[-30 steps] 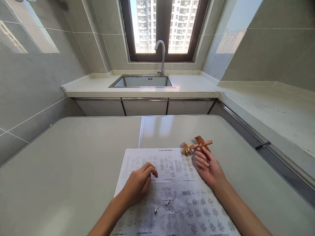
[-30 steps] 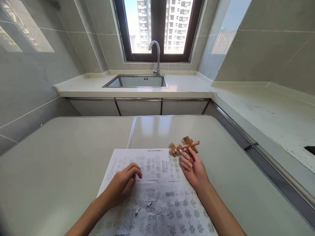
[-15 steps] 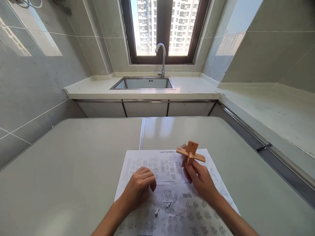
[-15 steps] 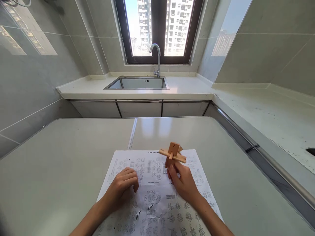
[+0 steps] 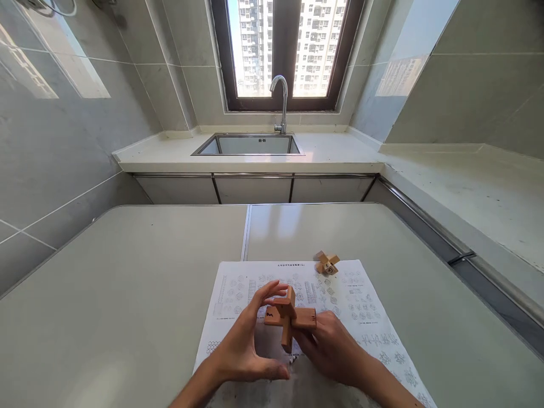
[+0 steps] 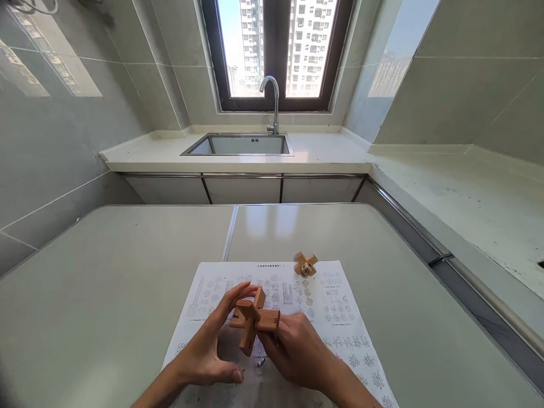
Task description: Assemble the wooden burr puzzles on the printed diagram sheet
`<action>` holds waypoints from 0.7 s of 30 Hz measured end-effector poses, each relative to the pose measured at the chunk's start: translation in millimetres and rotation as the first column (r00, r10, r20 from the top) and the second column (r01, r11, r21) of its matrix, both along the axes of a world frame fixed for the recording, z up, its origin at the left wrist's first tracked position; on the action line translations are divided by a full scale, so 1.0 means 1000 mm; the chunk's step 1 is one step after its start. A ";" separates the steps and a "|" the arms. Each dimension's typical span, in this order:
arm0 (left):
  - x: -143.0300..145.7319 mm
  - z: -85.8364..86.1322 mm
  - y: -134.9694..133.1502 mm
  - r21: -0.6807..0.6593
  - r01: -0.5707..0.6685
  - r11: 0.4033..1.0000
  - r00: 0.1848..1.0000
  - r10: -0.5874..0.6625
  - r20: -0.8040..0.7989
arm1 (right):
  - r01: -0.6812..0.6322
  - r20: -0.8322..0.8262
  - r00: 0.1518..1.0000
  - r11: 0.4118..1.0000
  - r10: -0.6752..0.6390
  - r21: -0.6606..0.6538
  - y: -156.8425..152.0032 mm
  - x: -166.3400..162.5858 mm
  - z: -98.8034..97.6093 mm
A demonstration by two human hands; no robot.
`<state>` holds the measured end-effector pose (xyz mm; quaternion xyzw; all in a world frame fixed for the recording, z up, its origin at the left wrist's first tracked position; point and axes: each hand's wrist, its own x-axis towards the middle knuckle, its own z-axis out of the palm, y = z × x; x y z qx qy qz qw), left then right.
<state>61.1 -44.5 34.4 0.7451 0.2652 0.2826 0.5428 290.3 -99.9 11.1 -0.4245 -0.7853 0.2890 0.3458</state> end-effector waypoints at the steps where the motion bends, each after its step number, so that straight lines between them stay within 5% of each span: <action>1: 0.001 -0.002 -0.001 -0.034 0.020 0.999 0.999 -0.019 0.029 | -0.027 0.005 1.000 1.000 0.027 -0.006 -0.001 -0.003 0.002; 5: 0.006 -0.009 -0.004 -0.101 0.061 0.993 0.994 -0.051 0.099 | -0.060 0.050 0.997 0.998 0.061 -0.017 -0.005 -0.014 0.003; 9: 0.007 -0.003 -0.006 -0.028 -0.039 0.999 0.995 0.041 0.091 | -0.032 0.056 0.998 0.997 0.036 -0.075 -0.005 -0.011 -0.003; 13: 0.006 0.003 -0.005 0.045 -0.118 0.992 0.993 0.118 0.009 | 0.009 -0.177 0.983 0.976 -0.049 -0.219 -0.002 -0.002 -0.003; 17: 0.007 -0.003 -0.006 0.131 -0.113 0.985 0.992 0.120 -0.043 | -0.135 -0.472 0.877 0.896 -0.090 -0.422 0.001 -0.001 0.000; 21: 0.008 -0.012 -0.007 0.180 -0.090 0.980 0.991 0.106 -0.085 | -0.220 -0.550 0.826 0.825 -0.127 -0.520 0.001 -0.006 -0.001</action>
